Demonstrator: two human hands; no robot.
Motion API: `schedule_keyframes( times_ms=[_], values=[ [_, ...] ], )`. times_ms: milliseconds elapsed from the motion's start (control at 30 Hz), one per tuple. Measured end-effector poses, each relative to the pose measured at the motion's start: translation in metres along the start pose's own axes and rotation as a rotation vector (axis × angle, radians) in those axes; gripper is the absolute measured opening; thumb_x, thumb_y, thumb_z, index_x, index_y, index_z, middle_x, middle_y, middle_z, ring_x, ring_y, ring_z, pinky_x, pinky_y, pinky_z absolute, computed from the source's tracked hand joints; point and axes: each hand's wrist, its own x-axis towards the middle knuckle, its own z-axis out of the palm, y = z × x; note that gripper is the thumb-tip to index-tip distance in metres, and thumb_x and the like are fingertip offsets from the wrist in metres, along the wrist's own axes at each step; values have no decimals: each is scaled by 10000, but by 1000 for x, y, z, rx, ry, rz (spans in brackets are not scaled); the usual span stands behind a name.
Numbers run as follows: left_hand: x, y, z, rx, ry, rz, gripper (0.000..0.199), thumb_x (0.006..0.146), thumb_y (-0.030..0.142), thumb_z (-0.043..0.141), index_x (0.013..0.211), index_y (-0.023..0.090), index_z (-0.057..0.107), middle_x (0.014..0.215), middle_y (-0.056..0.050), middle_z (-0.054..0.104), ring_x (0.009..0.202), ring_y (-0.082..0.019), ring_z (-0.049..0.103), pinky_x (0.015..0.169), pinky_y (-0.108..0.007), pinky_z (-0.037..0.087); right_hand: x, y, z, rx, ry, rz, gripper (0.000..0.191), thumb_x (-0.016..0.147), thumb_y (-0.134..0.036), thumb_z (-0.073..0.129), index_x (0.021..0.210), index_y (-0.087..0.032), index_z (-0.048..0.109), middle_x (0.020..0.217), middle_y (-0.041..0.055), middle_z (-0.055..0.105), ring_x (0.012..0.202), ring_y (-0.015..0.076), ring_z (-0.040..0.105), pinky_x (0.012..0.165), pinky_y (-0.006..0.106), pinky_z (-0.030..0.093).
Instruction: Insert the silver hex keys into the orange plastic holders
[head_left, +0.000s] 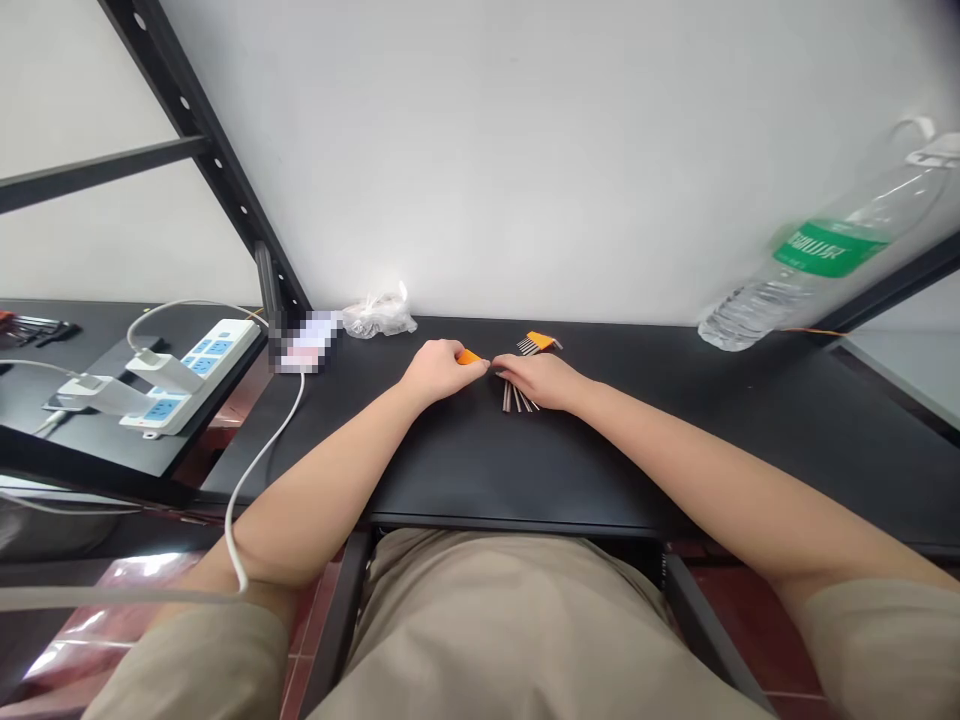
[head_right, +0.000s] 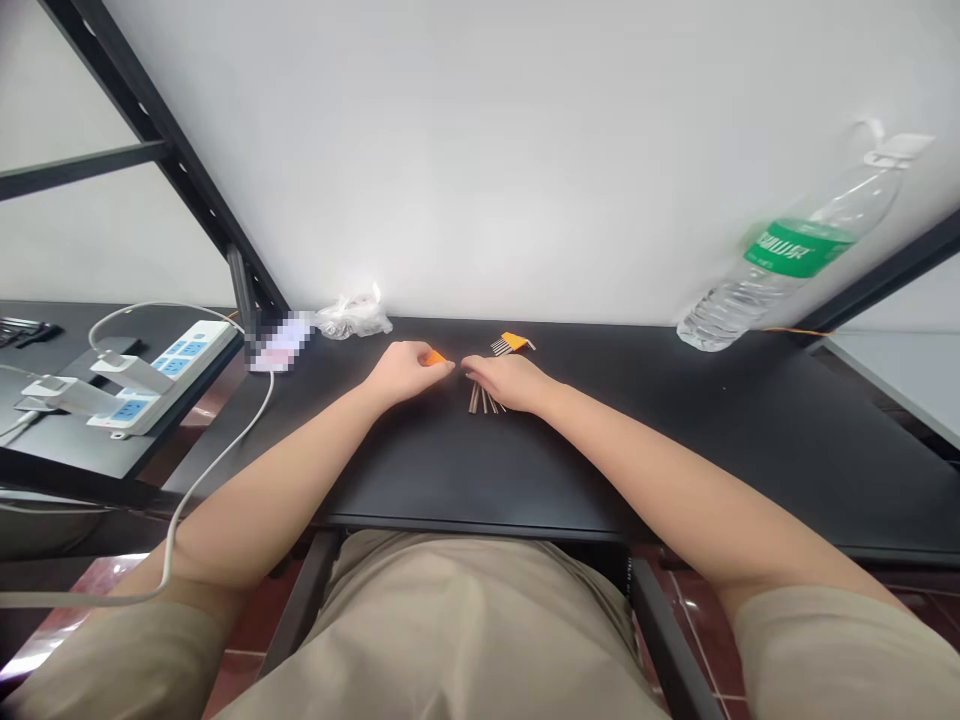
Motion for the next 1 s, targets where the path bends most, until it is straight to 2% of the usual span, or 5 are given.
schedule_keyframes(
  times_ms=[167,333,533,700,1000],
  values=[
    [0,1,0,4,-4,4,418,798,611,707,768,195,688,774,-51,706,689,-185,632,557,-282,424,-2,8,3,151,35,37,279,1076,-346,406,1241,-263,616,1162,67,750,945,231,692,810,350,509],
    [0,0,0,21,-12,16,446,794,647,700,763,203,682,771,-42,705,696,-187,635,567,-282,435,-5,13,-9,287,60,64,267,1066,-355,394,1142,-257,631,1099,60,733,903,228,661,823,373,514],
    [0,0,1,29,-28,71,414,777,628,719,814,215,719,839,-42,731,769,-202,657,612,-279,469,-9,16,-15,169,-4,109,262,1063,-360,412,1144,-274,645,1080,57,730,905,228,647,816,364,506],
    [-2,1,-1,28,-47,72,401,771,608,731,840,213,740,857,-58,740,779,-215,672,627,-283,490,-2,10,-13,59,-92,125,263,1073,-359,410,1191,-280,632,1067,57,740,884,218,670,789,338,507],
    [-3,1,-1,24,-51,56,386,777,594,731,846,214,742,859,-57,746,770,-217,670,620,-285,481,-5,3,-10,-50,-55,90,328,1088,-399,413,1305,-271,623,1120,83,757,924,231,701,773,330,489]
  ],
)
